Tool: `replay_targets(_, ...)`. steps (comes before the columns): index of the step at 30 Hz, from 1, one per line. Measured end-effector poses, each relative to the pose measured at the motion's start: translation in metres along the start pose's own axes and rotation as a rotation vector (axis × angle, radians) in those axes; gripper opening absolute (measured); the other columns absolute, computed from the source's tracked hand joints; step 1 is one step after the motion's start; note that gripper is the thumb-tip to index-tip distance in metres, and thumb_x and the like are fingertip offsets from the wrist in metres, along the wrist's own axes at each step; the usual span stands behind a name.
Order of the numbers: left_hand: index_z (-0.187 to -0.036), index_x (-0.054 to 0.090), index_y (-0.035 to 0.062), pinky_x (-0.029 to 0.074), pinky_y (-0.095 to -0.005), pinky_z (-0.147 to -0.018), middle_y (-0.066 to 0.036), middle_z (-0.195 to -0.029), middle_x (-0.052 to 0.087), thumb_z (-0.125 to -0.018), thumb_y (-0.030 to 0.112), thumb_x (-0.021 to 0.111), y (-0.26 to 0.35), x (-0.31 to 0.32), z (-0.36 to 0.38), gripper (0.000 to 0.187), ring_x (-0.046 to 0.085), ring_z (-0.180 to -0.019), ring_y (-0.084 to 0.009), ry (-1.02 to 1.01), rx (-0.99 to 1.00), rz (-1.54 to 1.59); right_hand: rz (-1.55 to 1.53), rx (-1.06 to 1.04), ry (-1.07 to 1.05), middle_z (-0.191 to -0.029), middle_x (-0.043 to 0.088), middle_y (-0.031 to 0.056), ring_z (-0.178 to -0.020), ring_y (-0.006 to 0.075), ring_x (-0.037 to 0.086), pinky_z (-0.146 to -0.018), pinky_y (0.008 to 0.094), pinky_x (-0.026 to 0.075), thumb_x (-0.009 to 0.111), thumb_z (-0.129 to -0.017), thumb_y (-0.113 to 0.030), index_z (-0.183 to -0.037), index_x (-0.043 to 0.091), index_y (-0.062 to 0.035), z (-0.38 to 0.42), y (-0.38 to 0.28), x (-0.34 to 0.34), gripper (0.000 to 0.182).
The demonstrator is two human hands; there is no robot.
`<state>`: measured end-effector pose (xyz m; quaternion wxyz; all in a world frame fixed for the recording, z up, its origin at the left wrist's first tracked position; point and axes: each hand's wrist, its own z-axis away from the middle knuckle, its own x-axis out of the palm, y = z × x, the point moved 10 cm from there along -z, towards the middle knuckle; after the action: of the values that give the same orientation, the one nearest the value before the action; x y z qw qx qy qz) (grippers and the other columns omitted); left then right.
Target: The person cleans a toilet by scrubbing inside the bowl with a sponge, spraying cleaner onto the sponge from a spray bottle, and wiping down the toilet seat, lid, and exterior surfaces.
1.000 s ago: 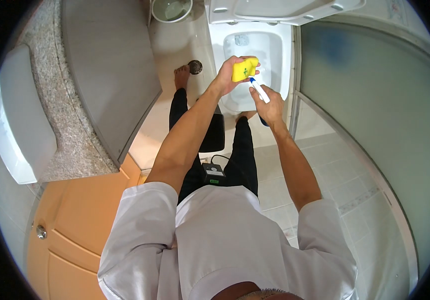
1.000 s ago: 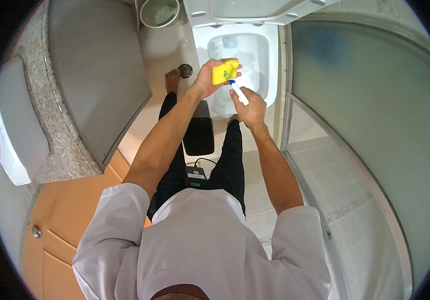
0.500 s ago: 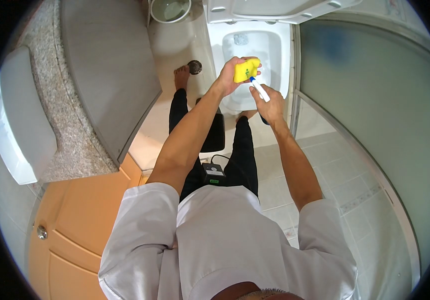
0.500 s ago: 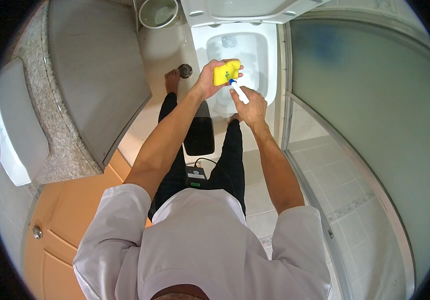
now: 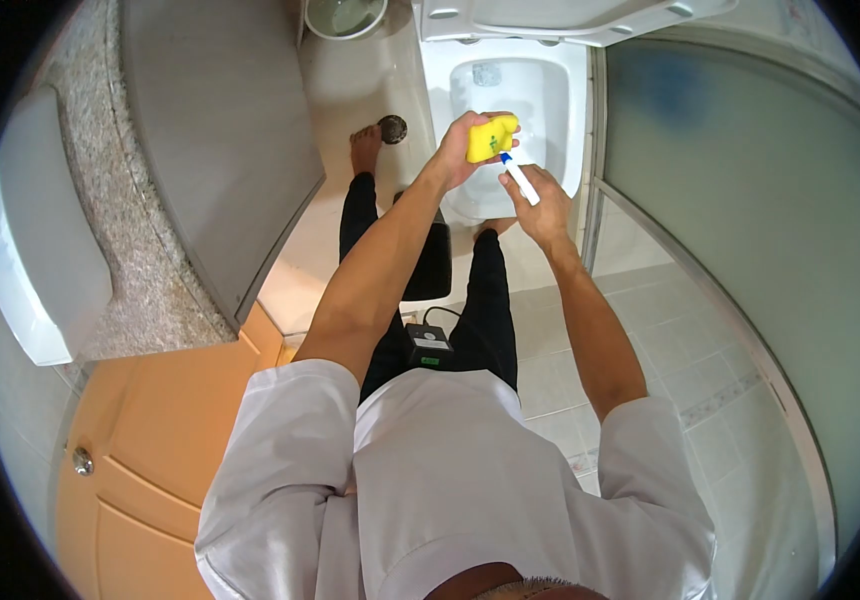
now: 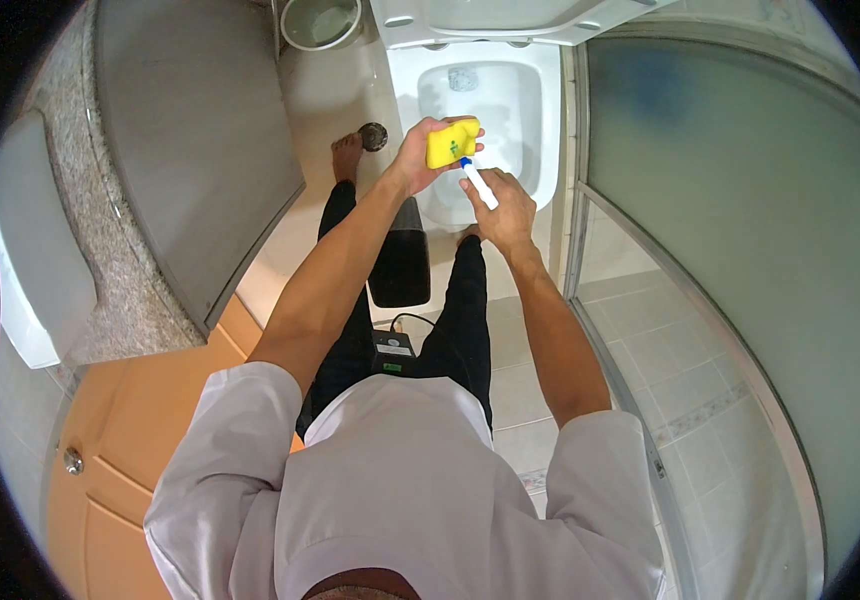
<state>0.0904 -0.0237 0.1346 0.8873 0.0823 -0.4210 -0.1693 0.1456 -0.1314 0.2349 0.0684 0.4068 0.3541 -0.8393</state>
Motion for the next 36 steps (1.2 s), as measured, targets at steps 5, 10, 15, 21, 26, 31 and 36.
replay_targets(5,-0.139,0.064,0.0086,0.049,-0.0375,-0.094,-0.007,-0.129,0.071,-0.093,0.039,0.046,-0.006,-0.006,-0.008,0.058,0.067,-0.117,-0.0204,0.011,-0.013,-0.018,0.06,-0.066,-0.004,-0.106,0.074,0.0119,-0.105,0.0315,0.066,-0.088,0.044,0.054,0.069,-0.099,-0.048,-0.113,0.077,-0.0062,-0.002,-0.008,-0.002,0.044)
replay_targets(10,-0.14,0.063,0.0093,0.048,-0.0363,-0.095,-0.007,-0.132,0.07,-0.094,0.039,0.045,-0.006,-0.006,-0.007,0.058,0.066,-0.12,-0.0211,0.013,-0.022,-0.06,0.108,0.044,-0.051,-0.103,0.074,0.0128,-0.099,0.0314,0.065,-0.088,0.0442,0.053,0.071,-0.097,-0.05,-0.111,0.077,-0.0043,-0.004,0.008,0.003,0.048)
replay_targets(15,-0.142,0.062,0.01,0.046,-0.0354,-0.094,-0.007,-0.136,0.069,-0.094,0.039,0.045,-0.006,-0.005,-0.009,0.059,0.065,-0.124,-0.0227,0.018,-0.023,-0.058,0.032,0.081,-0.044,-0.1,0.074,0.014,-0.097,0.0329,0.065,-0.086,0.0457,0.053,0.071,-0.095,-0.055,-0.111,0.077,-0.003,-0.002,0.015,0.008,0.055)
replay_targets(21,-0.14,0.063,0.0069,0.049,-0.0393,-0.097,-0.008,-0.13,0.07,-0.094,0.037,0.045,-0.006,-0.002,-0.011,0.058,0.067,-0.116,-0.0232,0.014,-0.005,-0.032,0.01,0.129,-0.013,-0.096,0.073,0.0154,-0.092,0.0329,0.067,-0.082,0.0457,0.052,0.072,-0.094,-0.056,-0.11,0.077,-0.003,-0.003,0.019,0.005,0.056)
replay_targets(26,-0.14,0.063,0.007,0.049,-0.0395,-0.099,-0.009,-0.131,0.07,-0.094,0.036,0.044,-0.005,0.001,-0.012,0.057,0.067,-0.118,-0.024,0.001,-0.012,-0.017,-0.014,0.087,0.016,-0.094,0.073,0.0152,-0.09,0.0329,0.066,-0.081,0.0455,0.052,0.073,-0.094,-0.053,-0.109,0.077,-0.0034,-0.006,0.019,0.002,0.052)
replay_targets(31,-0.141,0.061,0.0053,0.05,-0.0426,-0.103,-0.012,-0.134,0.069,-0.096,0.04,0.044,-0.003,0.01,-0.007,0.06,0.068,-0.122,-0.0291,-0.004,-0.022,0.02,-0.171,-0.055,0.018,-0.1,0.074,0.0173,-0.095,0.0336,0.066,-0.085,0.0443,0.052,0.075,-0.097,-0.037,-0.114,0.077,-0.002,0.001,0.001,-0.013,0.039)
replay_targets(36,-0.137,0.065,0.0066,0.06,-0.0475,-0.089,-0.013,-0.125,0.074,-0.101,0.038,0.047,-0.013,-0.01,-0.015,0.051,0.074,-0.106,-0.0289,0.031,0.069,0.171,-0.418,-0.101,0.209,-0.131,0.068,0.0174,-0.119,0.028,0.064,-0.107,0.0393,0.047,0.069,-0.101,-0.015,-0.132,0.067,0.0026,0.035,-0.044,-0.069,0.036)
